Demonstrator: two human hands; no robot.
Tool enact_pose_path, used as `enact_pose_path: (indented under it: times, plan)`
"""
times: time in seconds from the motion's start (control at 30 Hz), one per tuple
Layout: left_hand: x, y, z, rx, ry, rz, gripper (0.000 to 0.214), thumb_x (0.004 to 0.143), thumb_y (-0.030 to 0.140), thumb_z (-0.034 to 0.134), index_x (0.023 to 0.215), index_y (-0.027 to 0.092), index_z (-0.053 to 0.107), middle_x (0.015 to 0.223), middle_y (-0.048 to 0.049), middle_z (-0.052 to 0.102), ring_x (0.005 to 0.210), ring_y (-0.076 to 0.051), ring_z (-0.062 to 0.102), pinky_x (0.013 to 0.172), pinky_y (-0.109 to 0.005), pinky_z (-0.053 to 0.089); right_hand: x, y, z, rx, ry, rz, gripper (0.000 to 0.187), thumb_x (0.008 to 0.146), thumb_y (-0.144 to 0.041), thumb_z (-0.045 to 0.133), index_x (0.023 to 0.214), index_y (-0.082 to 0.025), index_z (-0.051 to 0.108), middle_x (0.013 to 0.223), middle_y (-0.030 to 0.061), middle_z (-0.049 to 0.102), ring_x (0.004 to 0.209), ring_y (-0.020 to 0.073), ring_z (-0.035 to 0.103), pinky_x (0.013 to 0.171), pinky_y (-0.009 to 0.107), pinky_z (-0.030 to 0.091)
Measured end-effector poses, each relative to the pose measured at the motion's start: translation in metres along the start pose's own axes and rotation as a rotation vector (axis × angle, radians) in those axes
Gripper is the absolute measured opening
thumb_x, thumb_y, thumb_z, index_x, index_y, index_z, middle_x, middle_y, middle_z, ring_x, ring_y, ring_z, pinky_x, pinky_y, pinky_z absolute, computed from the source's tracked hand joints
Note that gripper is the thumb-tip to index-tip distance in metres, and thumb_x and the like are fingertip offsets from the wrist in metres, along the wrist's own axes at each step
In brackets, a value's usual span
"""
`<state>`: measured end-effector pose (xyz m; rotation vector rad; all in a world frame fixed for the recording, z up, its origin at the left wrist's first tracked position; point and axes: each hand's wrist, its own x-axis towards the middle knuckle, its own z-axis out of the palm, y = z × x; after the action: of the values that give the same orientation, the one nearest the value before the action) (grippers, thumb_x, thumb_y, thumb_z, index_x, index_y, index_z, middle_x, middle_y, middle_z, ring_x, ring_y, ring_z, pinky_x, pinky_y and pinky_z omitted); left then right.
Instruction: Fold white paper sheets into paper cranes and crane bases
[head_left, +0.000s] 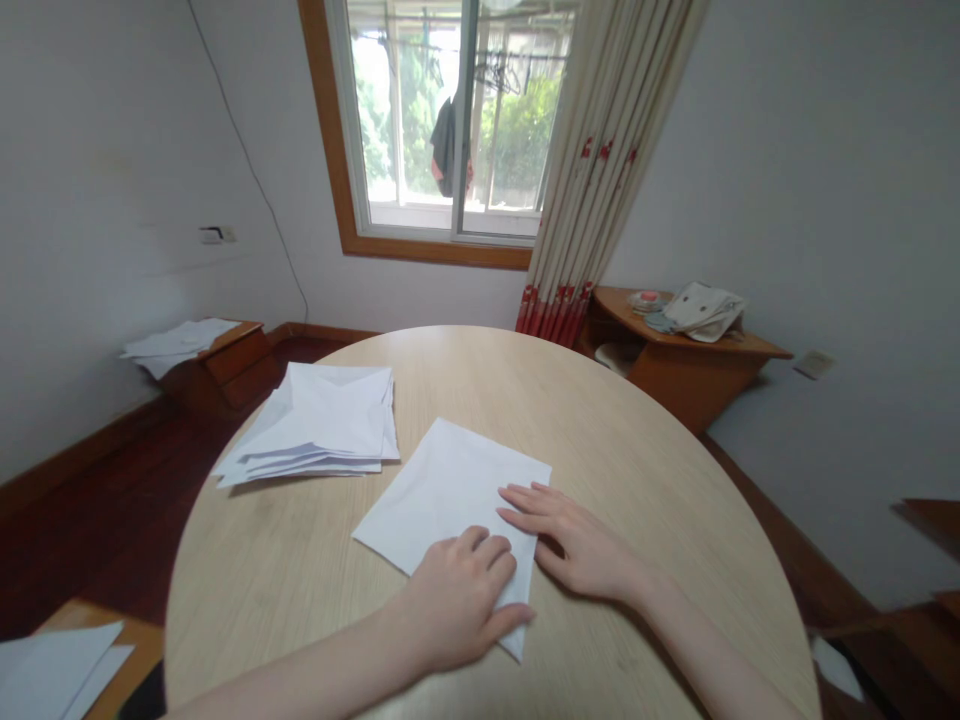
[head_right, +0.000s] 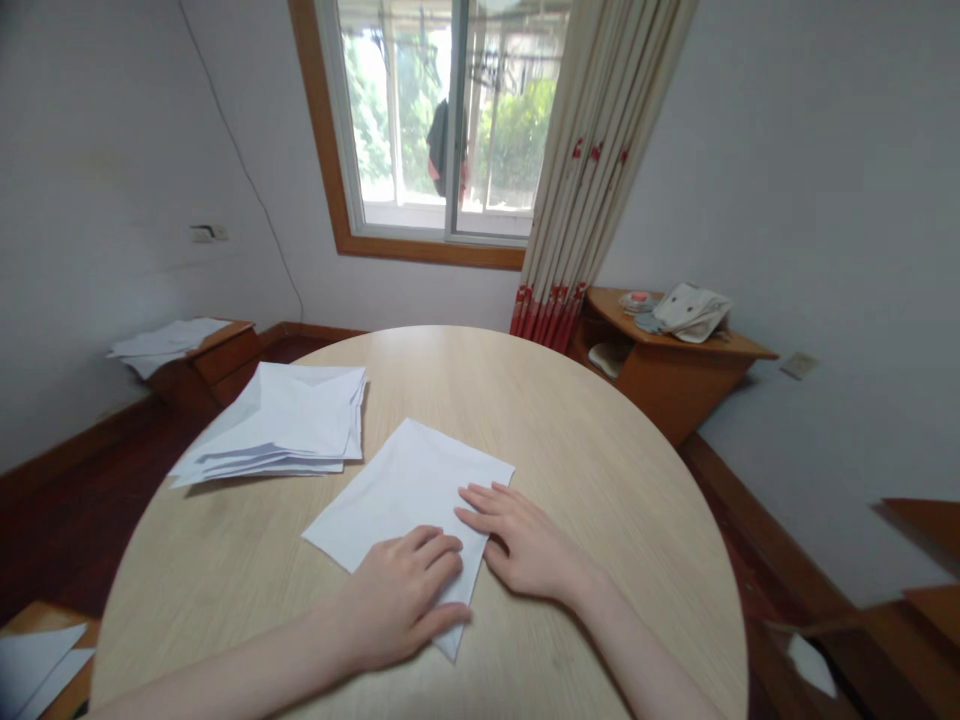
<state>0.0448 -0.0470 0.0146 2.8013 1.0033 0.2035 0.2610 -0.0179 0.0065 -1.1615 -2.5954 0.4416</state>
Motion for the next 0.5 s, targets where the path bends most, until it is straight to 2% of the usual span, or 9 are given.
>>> enact_pose_path:
  times: [0.1,0.23,0.33,0.5]
  plan:
    - [0.000,0.002,0.002,-0.026,-0.001,-0.037,0.039,0.091,0.054,0.050,0.103,0.018,0.057,0.117,-0.0081,0.063,0.108,-0.028,0.055,0.080,-0.040,0.055,-0.001,0.000,-0.001,0.011,-0.033,0.049,0.051,0.084,-0.013,0.048,0.134,-0.022,0.055,0.147,0.0081,0.044,0.135,0.0240,0.041,0.113,0.048,0.032]
    - [0.000,0.001,0.008,-0.074,0.027,-0.083,0.047,0.084,0.060,0.057,0.104,0.017,0.058,0.121,-0.0101,0.061,0.116,-0.031,0.053,0.090,-0.046,0.052,-0.005,-0.001,-0.002,-0.033,-0.029,0.117,0.045,0.087,-0.016,0.048,0.130,-0.023,0.059,0.143,0.0069,0.050,0.130,0.0250,0.047,0.108,0.048,0.037]
    - [0.001,-0.001,0.012,-0.092,0.054,-0.138,0.043,0.084,0.050,0.061,0.109,0.015,0.056,0.127,-0.0125,0.057,0.120,-0.032,0.051,0.097,-0.045,0.048,-0.006,-0.004,-0.004,-0.083,-0.006,0.138,0.044,0.087,-0.014,0.047,0.128,-0.022,0.060,0.140,0.0059,0.053,0.125,0.0255,0.050,0.105,0.047,0.041]
    - [0.002,-0.004,0.012,-0.073,0.075,-0.196,0.021,0.089,0.028,0.056,0.105,0.014,0.057,0.124,-0.0124,0.058,0.112,-0.027,0.058,0.094,-0.040,0.051,-0.008,-0.005,-0.004,-0.226,-0.001,0.138,0.055,0.077,-0.003,0.044,0.128,-0.018,0.060,0.136,0.0071,0.057,0.115,0.0272,0.055,0.097,0.044,0.047]
